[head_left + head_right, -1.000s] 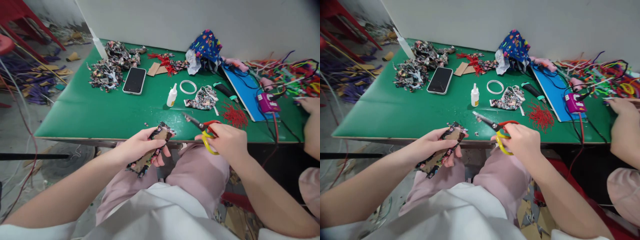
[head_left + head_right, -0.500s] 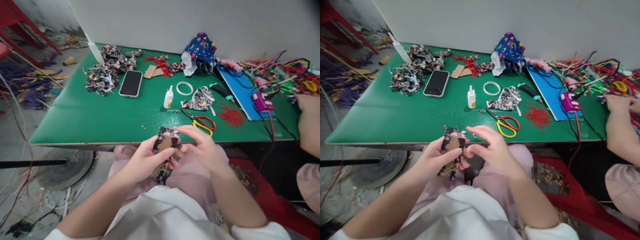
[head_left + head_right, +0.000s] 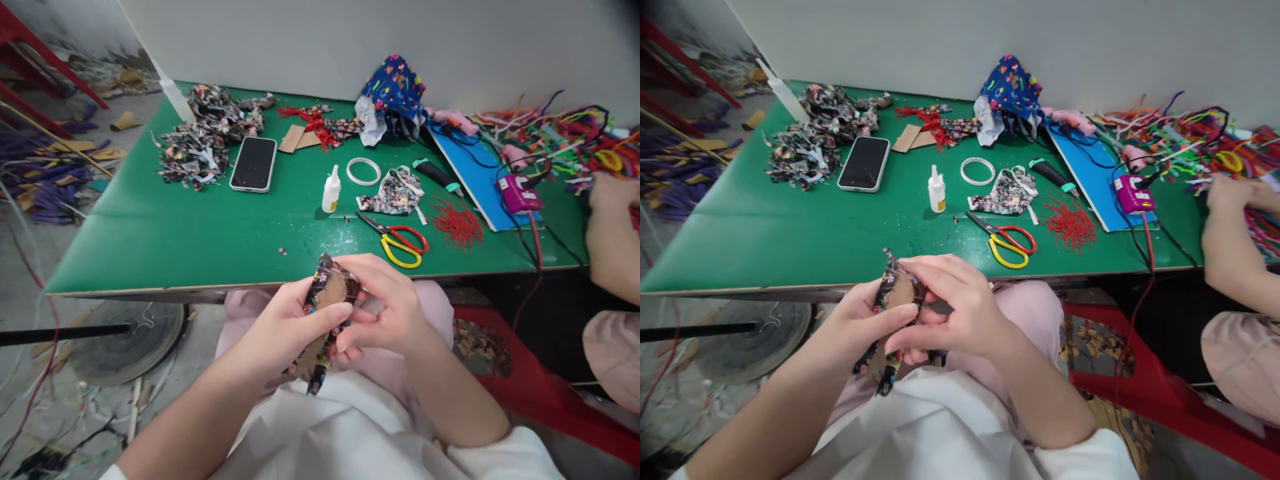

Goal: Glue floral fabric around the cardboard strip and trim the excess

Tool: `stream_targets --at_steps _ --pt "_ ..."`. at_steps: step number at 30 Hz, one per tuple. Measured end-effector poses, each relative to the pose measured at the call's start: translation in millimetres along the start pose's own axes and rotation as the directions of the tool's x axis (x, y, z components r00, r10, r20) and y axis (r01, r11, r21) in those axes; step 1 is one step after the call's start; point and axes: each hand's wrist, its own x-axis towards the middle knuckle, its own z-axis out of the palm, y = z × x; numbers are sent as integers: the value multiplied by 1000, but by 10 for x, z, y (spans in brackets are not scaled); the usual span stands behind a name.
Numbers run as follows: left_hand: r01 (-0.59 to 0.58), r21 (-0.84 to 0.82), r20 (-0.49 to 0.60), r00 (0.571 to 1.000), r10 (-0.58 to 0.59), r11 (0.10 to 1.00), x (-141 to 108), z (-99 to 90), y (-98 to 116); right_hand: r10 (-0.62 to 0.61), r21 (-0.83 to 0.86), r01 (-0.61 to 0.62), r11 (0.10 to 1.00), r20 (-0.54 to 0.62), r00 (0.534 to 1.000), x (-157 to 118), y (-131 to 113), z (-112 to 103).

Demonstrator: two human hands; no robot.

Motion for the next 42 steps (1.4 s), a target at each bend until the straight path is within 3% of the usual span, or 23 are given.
stream_targets --at_steps 4,9,14,18,23,31,40,42 --pt "60 -41 73 996 -57 997 -43 -7 13 -163 -230 184 956 106 981 38 -10 -139" --pt "127 -60 159 980 -116 990 -52 -26 48 -304 -340 388 856 275 912 87 8 -309" --pt "196 -105 287 945 -159 975 -15 -46 102 -354 -416 501 759 383 853 105 20 -404" --pt "239 -111 300 933 -197 965 24 -54 93 -362 -463 576 674 473 803 91 13 -439" --pt "224 -107 286 940 -186 969 36 -45 56 -327 -516 600 611 527 785 76 -16 -468" --pt "162 -55 255 956 -143 985 14 2 84 -299 -467 555 688 515 803 39 -14 -482" --pt "184 9 239 954 -181 983 67 -39 -3 -302 -459 618 639 590 749 49 2 -476" --pt "177 46 230 956 -183 983 72 -41 -17 -295 -437 606 664 593 750 30 35 -470"
